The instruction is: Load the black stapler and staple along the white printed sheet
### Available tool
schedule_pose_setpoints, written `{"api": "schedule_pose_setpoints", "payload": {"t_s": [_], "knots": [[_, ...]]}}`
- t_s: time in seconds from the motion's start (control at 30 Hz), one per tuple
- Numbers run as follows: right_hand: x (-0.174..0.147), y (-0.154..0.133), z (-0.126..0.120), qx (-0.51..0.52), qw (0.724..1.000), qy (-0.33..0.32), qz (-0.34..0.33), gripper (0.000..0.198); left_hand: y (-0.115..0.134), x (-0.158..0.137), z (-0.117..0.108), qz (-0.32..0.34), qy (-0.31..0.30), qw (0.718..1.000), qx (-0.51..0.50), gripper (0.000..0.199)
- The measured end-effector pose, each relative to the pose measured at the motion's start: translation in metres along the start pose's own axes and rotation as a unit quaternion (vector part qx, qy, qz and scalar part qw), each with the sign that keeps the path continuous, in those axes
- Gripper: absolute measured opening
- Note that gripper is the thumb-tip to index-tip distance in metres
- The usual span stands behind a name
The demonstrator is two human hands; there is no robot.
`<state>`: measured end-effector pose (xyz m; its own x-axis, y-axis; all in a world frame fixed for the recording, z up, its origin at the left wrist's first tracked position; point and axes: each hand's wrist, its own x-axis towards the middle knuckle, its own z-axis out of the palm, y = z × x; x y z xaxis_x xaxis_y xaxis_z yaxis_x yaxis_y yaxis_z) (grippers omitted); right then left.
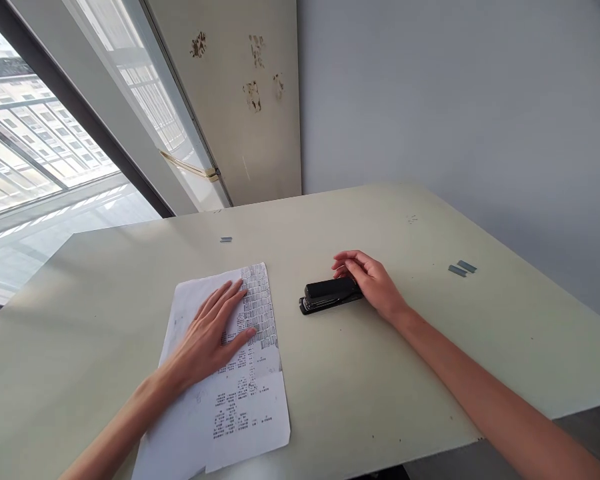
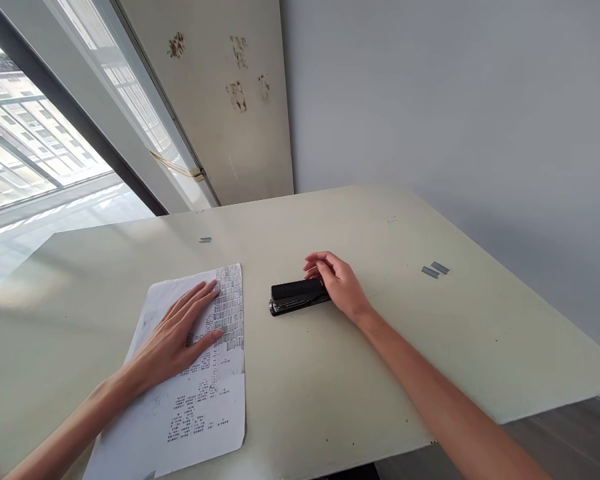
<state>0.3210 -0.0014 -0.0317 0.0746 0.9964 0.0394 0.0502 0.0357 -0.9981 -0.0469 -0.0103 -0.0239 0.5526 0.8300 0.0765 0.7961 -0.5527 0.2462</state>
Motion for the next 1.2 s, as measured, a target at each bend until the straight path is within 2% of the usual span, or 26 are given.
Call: {"api": "schedule_pose_setpoints", "payload": {"t_s": [0.17,0.33,0.43,0.6,0.83,1.0,1.2], "knots": [[-0.001,0.0,-0.013,-0.005,0.997,-0.077,0.013,0.032,-0.006,0.002,-0.006,0.015,-0.007,1.0,0.003,0.075],[-0.001,0.004,-0.016,-0.018,0.996,-0.084,0.018,0.033,-0.002,0.003,-0.01,0.022,-0.003,1.0,-0.005,0.074],[-0.001,0.007,-0.016,-0.033,0.996,-0.087,0.016,0.034,0.014,0.01,-0.013,0.036,0.026,0.999,-0.02,0.065],[-0.003,0.007,-0.015,-0.069,0.995,-0.07,-0.013,0.029,0.054,0.037,-0.012,0.1,0.067,0.99,-0.07,0.035],[-0.005,0.0,-0.014,-0.039,0.996,-0.084,0.0,0.032,0.084,0.082,0.006,0.139,0.097,0.981,-0.094,0.02],[-0.009,-0.008,-0.013,-0.113,0.989,-0.096,0.0,0.04,0.084,0.084,0.007,0.136,0.103,0.982,-0.085,0.016],[-0.01,-0.01,-0.012,-0.13,0.987,-0.095,-0.003,0.048,0.061,0.058,-0.007,0.113,0.088,0.986,-0.083,0.02]]}}
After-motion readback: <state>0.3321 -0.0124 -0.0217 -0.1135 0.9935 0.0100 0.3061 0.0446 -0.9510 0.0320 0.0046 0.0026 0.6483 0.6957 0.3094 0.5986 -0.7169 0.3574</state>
